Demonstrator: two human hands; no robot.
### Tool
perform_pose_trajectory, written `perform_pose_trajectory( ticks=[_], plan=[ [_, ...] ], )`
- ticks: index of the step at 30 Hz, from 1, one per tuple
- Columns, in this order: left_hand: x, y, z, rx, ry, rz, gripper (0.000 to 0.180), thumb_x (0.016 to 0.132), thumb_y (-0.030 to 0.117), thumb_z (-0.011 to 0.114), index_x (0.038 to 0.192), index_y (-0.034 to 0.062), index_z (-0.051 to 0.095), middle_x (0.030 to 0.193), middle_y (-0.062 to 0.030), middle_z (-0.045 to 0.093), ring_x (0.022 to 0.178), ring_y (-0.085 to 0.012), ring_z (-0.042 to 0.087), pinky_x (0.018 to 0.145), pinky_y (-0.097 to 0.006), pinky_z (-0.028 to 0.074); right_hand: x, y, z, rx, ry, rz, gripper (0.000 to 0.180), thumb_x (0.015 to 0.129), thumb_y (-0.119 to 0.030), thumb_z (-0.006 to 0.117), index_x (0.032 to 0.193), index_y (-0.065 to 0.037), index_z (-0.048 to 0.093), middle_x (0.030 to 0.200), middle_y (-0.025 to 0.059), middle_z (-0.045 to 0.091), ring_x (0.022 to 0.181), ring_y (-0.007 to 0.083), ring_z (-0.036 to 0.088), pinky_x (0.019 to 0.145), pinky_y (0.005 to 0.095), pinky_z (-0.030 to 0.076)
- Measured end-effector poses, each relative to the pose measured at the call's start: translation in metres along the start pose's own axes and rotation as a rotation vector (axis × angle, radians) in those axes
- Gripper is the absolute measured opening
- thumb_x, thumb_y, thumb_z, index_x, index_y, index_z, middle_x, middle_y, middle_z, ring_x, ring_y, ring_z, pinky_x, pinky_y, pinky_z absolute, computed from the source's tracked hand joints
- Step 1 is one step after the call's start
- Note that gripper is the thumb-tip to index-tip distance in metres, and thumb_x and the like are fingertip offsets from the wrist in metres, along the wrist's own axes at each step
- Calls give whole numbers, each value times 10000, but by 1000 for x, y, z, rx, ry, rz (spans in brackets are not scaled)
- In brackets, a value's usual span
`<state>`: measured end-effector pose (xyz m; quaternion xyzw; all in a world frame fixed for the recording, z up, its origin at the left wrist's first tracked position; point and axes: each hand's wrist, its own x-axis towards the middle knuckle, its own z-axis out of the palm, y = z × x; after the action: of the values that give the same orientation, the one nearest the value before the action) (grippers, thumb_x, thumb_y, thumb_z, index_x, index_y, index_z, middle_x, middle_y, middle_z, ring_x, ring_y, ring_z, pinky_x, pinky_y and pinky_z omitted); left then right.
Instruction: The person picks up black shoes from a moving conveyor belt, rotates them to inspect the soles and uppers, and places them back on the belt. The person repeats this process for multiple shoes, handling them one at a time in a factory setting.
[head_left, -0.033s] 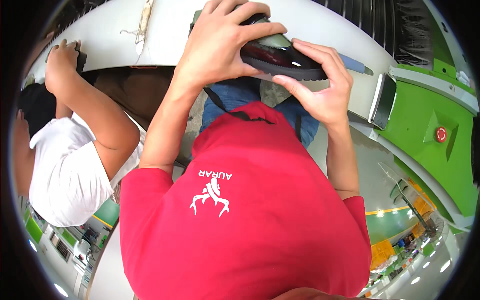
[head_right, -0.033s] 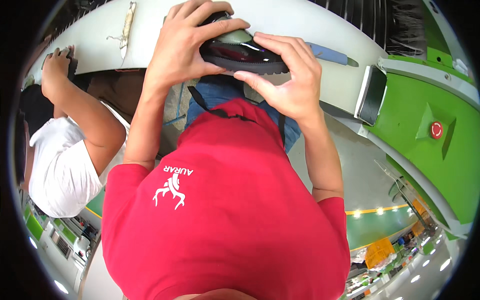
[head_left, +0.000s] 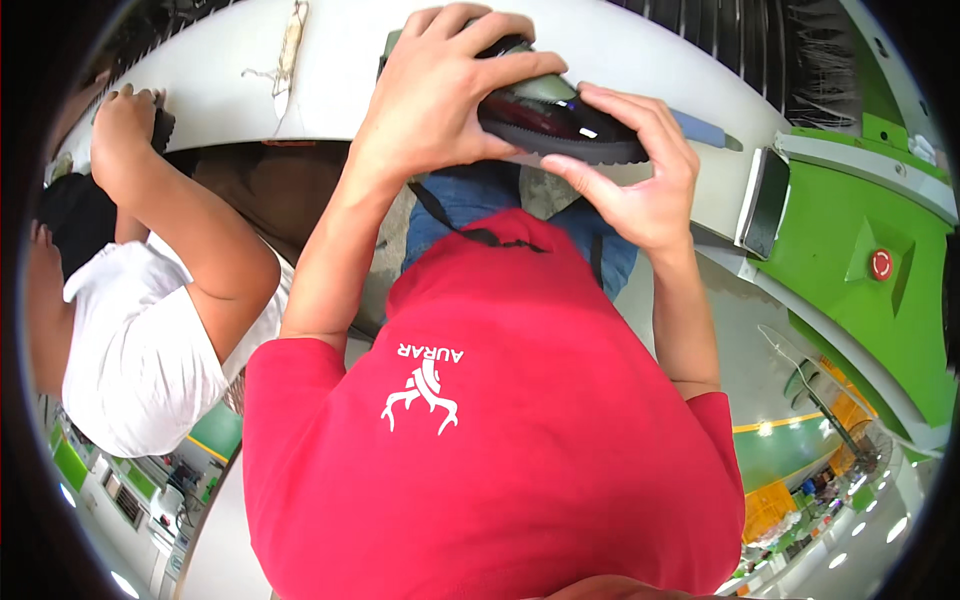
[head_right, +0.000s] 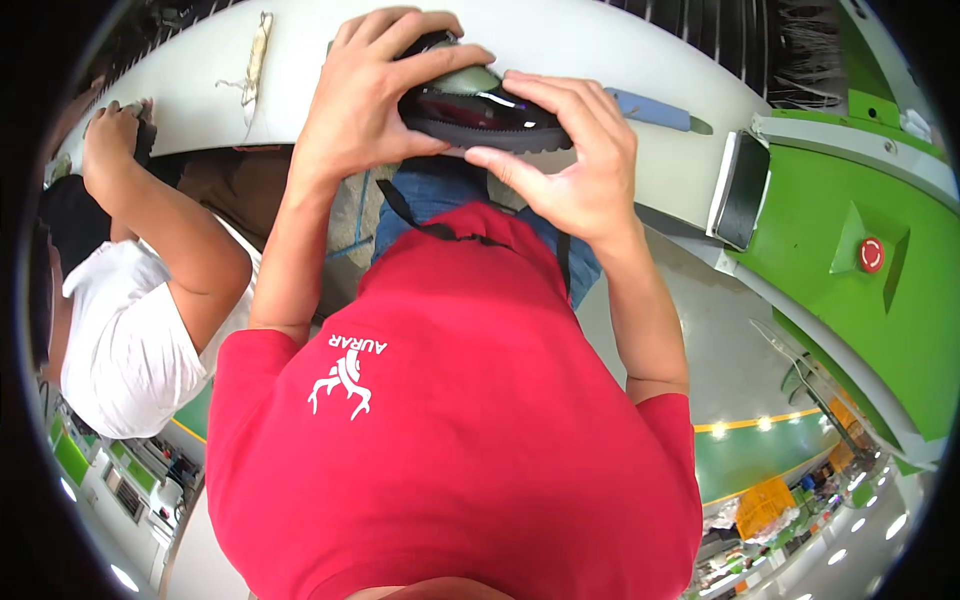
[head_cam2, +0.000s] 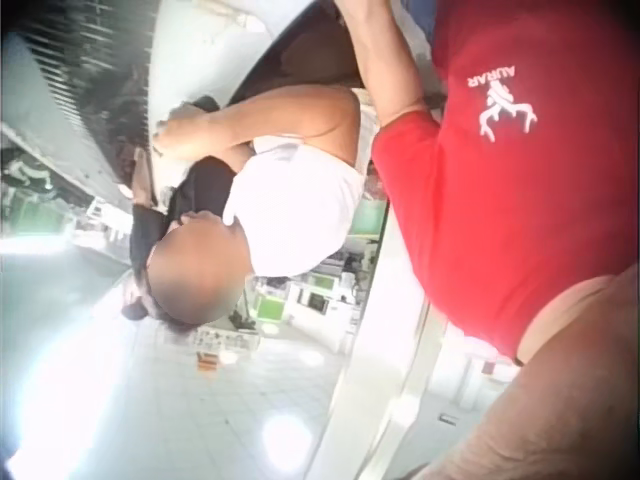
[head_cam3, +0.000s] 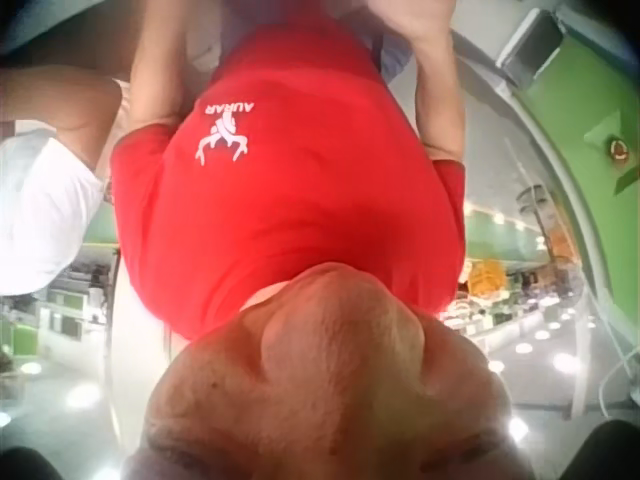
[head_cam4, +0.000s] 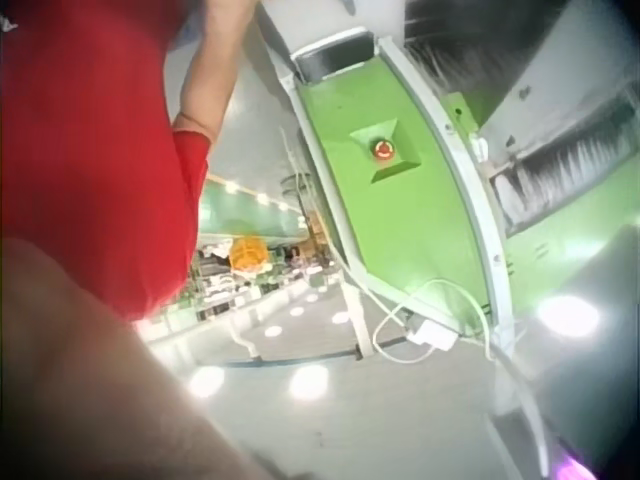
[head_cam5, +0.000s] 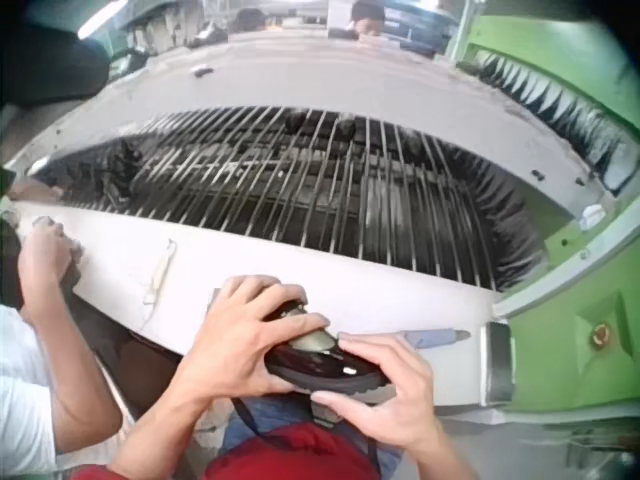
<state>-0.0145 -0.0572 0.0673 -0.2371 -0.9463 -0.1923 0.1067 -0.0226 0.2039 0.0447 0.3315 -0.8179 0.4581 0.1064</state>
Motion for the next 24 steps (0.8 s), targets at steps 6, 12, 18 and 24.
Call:
perform_pose_trajectory(
  ticks=[6,12,18,24],
  plan=[
    [6,-9,-11,-485,190,-11,825,504,230,1026,1297,185,804,1326,-62,699,1291,-299,649,1131,-446,482,1,-3,-3,399,147,152,1371,568,-282,1129,1683,-62,361,1560,230,572,1405,353,627,1158,444,524],
    [0,-4,-4,-1472,544,-139,1147,597,180,1102,1544,-25,490,1454,-228,650,1324,-334,654,1142,-465,549,18,-17,11,754,-149,286,1634,512,-235,1149,1784,-139,127,1725,269,345,1572,408,447,1271,543,406],
    [-29,-42,0,-526,524,-192,1215,574,132,1103,1612,68,474,1535,-206,596,1420,-346,608,1225,-487,507,26,11,-2,-1,-79,186,1210,669,-263,1037,1702,-113,425,1589,195,471,1451,396,534,1196,478,478],
    [-39,-52,42,-440,452,-301,798,613,253,1091,1299,45,741,1485,-136,650,1397,-326,613,1174,-451,500,12,38,12,-38,-35,143,1206,670,-268,1021,1677,-9,410,1519,260,497,1429,452,534,1205,479,462]
  ],
)
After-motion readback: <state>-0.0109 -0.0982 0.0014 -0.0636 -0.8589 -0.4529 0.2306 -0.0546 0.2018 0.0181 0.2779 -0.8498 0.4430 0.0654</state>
